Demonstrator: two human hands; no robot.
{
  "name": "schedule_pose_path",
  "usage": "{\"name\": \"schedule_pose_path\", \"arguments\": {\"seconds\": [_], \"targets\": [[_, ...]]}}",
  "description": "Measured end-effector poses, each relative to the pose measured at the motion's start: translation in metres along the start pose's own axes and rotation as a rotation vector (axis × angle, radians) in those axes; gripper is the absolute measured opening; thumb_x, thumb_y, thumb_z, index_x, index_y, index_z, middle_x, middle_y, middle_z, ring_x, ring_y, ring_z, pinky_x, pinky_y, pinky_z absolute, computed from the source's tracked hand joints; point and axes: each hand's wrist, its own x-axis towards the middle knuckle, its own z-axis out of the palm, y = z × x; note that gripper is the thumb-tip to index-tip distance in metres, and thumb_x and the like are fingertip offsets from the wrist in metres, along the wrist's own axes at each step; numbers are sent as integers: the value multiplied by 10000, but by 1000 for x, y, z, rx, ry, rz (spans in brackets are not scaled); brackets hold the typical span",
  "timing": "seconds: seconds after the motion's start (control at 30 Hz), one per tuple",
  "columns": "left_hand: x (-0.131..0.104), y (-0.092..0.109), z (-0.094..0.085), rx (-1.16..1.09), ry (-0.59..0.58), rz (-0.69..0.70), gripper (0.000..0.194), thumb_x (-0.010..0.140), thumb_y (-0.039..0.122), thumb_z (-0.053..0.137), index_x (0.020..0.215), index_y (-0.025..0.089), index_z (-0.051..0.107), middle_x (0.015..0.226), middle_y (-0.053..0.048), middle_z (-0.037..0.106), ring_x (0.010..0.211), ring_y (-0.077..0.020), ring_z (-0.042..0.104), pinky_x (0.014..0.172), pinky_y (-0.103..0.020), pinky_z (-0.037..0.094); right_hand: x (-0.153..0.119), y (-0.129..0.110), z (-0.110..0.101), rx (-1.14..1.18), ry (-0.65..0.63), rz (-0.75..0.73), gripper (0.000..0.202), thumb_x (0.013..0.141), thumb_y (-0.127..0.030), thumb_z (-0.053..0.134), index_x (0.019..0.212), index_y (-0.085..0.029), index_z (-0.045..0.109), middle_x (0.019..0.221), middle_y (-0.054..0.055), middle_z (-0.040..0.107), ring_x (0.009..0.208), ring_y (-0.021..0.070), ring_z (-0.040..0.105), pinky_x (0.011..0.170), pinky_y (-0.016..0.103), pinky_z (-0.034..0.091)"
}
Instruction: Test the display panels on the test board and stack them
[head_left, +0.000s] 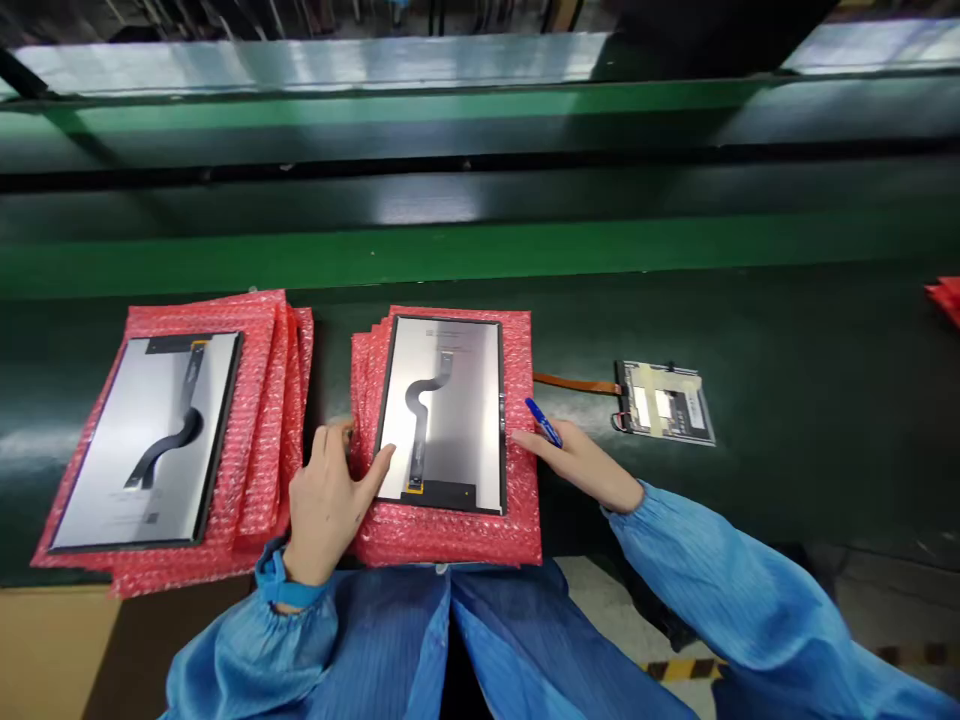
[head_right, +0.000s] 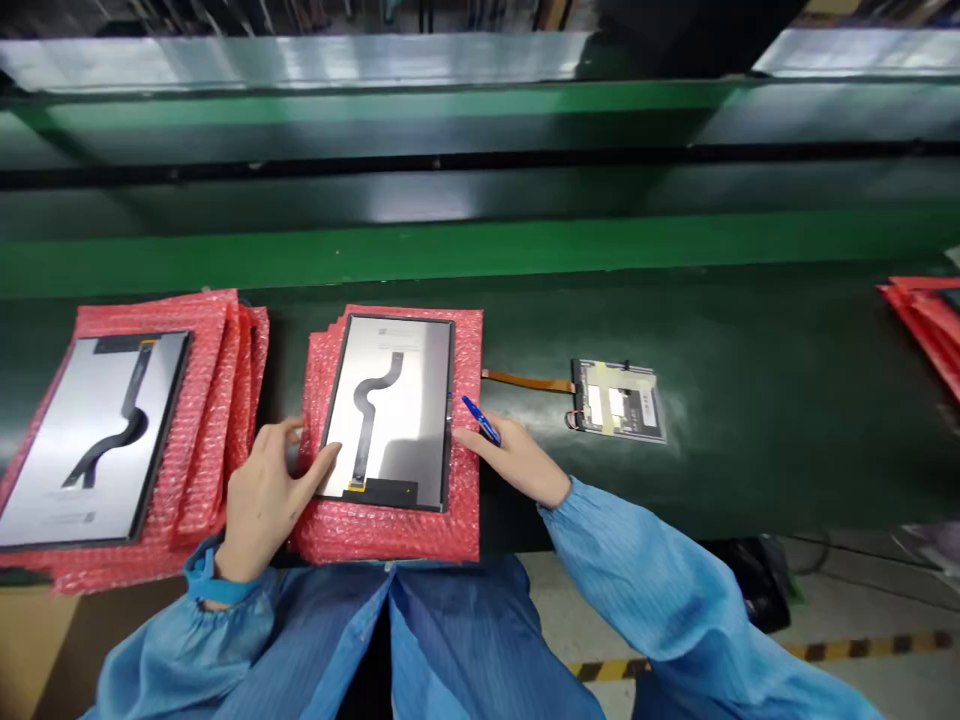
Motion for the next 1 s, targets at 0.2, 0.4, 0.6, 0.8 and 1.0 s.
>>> {"name": "schedule_pose_path", "arguments": {"seconds": [0.2,0.4,0.6,0.8,1.0], "targets": [[-8,6,7,-212,-46,145,379,966,421,486,1249,191,590,1249,-119,608,959,-228,684,744,-324,540,1,-6,5,87,15,121,527,698,-738,698,730,-220,604,537,5,497,674,224,579,534,296,462],[-10,20,11,-346,-39,60,456,899,394,581,1298,174,574,1335,-147,606,1013,-268,695,887,-401,555,3,-3,2,122,19,286,590,640,-697,761,914,-181,680,837,79,716,772,261,682,578,322,543],[-18,39,15,-374,-89,105,592,870,390,602,1399,144,503,1449,-199,529,1187,-344,628,912,-478,555,3,-3,-2,176,72,448,469,674,-525,811,1016,-223,703,1063,90,746,1056,321,696,748,374,625],[-3,20,3,-491,-53,112,338,939,314,536,1229,154,603,1200,-126,662,1091,-245,659,925,-373,527,9,-4,1,317,72,325,759,674,-386,845,1354,-272,529,1340,50,639,1261,291,594,1017,396,562],[7,10,17,-260,-66,120,135,973,256,470,959,180,580,892,-44,638,787,-188,620,687,-303,461,11,2,2,256,45,334,663,666,-458,856,1235,-220,613,1236,77,698,1175,316,650,1048,425,537]]}}
